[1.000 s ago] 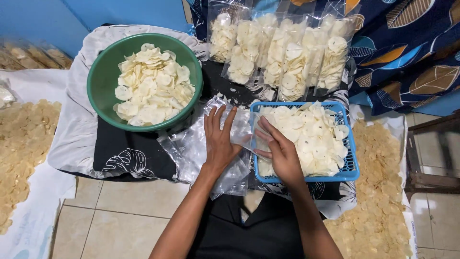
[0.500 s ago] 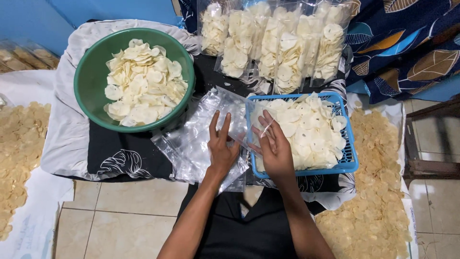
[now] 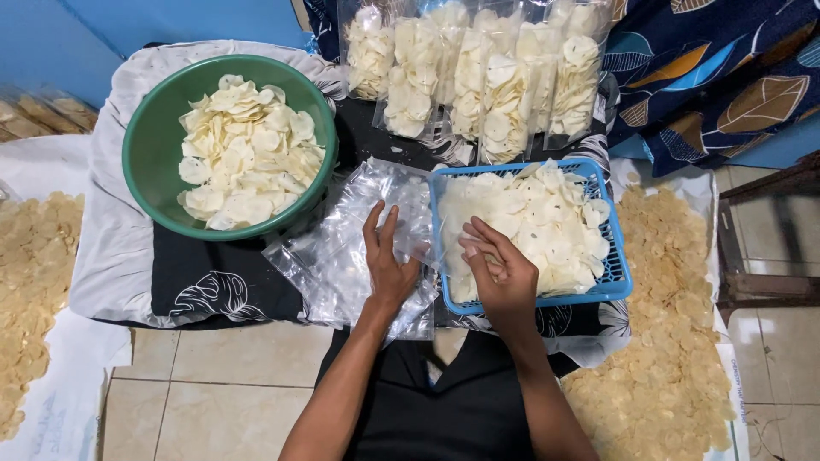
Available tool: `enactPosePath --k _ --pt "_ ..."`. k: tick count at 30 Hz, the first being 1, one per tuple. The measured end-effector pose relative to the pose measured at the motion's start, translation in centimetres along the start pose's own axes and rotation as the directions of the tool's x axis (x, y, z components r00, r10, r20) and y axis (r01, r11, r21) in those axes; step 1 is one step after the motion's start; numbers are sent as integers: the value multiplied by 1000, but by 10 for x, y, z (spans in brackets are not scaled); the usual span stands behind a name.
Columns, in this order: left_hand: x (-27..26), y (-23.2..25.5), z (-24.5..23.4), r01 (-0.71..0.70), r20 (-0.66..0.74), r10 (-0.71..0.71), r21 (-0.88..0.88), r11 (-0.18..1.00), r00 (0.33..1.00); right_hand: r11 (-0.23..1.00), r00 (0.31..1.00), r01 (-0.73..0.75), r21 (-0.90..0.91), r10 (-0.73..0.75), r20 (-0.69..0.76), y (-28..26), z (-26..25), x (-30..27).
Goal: Packaging white chips from containers into plastic bags
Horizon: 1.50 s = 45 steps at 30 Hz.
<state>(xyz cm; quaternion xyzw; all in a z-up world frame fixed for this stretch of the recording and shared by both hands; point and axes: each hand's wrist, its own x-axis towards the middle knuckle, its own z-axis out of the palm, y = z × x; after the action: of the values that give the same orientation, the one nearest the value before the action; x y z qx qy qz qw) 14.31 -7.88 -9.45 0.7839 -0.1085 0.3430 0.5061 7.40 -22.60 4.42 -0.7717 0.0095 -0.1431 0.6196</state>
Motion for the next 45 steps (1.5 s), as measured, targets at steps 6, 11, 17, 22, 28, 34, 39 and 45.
enactPosePath --k 6,11,17,22,28,34,39,45 --pt "-2 8 -2 -64 18 64 25 998 998 983 993 121 -135 -119 21 -30 13 6" --pt "4 11 -4 -89 -12 91 88 992 996 977 990 136 -165 -138 0 -35 22 5" --pt "25 38 -20 -60 108 42 170 984 993 970 989 145 -195 -141 34 -43 15 7" --pt "60 61 -35 -223 283 141 282 933 949 929 975 221 -298 -216 50 -53 1 10" --pt "81 80 -45 -305 394 293 -33 952 871 907 962 273 -321 -255 98 -85 -3 6" --pt "52 74 -57 0 294 57 -191 982 954 978 976 208 34 -205 -69 -33 -58 4" --pt "21 67 -65 239 310 -160 -238 942 937 666 993 -101 -739 107 -40 22 -89 8" --pt "11 74 -71 294 390 -221 -140 945 894 690 995 98 -718 -76 62 72 -89 -10"
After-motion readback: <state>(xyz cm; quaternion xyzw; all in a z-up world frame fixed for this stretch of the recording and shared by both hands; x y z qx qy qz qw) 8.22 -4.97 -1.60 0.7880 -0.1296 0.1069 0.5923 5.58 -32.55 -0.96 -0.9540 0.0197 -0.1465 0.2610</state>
